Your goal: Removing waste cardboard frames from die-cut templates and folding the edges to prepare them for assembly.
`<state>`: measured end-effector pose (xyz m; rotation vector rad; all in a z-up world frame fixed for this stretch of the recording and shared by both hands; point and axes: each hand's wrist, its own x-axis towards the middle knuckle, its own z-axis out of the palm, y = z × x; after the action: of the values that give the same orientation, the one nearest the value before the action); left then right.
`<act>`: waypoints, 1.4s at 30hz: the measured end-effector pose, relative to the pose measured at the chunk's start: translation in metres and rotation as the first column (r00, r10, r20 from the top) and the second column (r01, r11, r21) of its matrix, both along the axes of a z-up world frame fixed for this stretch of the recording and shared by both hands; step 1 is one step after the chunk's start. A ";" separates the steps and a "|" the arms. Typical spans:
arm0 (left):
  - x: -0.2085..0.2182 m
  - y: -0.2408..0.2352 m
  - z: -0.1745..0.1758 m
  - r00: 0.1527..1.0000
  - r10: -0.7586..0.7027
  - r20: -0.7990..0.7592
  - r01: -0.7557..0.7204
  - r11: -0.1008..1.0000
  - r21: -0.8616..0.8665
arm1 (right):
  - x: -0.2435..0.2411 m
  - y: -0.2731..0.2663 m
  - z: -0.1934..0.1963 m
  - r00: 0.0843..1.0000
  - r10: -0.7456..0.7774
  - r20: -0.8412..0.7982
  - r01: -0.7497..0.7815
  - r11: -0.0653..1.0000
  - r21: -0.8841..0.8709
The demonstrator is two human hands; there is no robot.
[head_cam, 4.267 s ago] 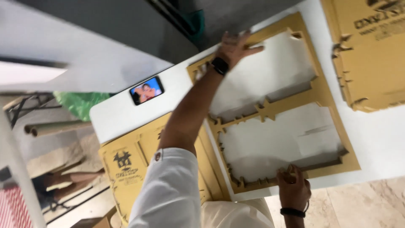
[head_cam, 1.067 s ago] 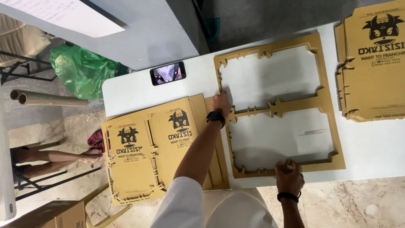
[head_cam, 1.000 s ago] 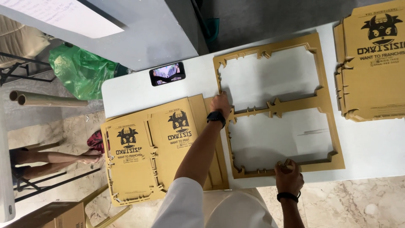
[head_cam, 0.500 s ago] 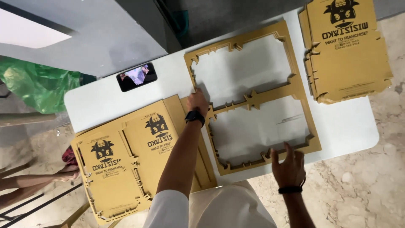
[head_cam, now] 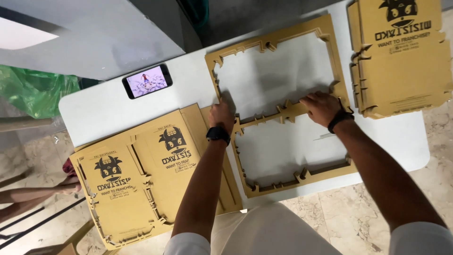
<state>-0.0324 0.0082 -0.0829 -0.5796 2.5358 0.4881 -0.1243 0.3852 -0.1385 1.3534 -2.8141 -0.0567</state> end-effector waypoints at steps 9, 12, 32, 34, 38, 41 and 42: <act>0.011 0.005 0.072 1.000 -0.008 -0.025 0.009 0.999 0.045 | -0.005 0.004 -0.001 0.998 0.054 -0.030 -0.052 0.997 0.060; 0.018 0.004 0.133 0.931 0.251 -0.266 -0.152 0.927 0.343 | -0.004 0.006 -0.005 0.998 0.048 -0.032 -0.046 0.998 0.047; 0.080 0.068 0.030 0.970 0.218 -0.105 -0.221 0.975 -0.018 | 0.000 0.000 0.014 1.000 0.016 -0.020 -0.014 0.996 0.089; 0.074 0.069 0.044 0.954 0.288 -0.076 -0.289 0.957 0.001 | 0.000 -0.001 0.016 1.000 0.009 -0.018 -0.008 0.996 0.091; 0.075 0.074 0.053 0.936 0.345 -0.061 -0.346 0.938 0.005 | 0.001 -0.001 0.017 1.000 0.004 -0.014 -0.003 0.997 0.080; 0.078 0.073 0.052 0.928 0.363 -0.087 -0.363 0.932 0.022 | 0.000 -0.003 0.022 1.000 -0.002 0.010 0.001 0.998 0.065; 0.079 0.072 0.051 0.926 0.362 -0.104 -0.361 0.932 0.029 | -0.001 -0.005 0.024 1.000 -0.003 0.019 0.002 0.998 0.058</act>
<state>0.0467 0.0800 -0.0321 -1.0549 2.5305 0.6762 -0.1250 0.3805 -0.1148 1.3693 -2.8511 -0.1278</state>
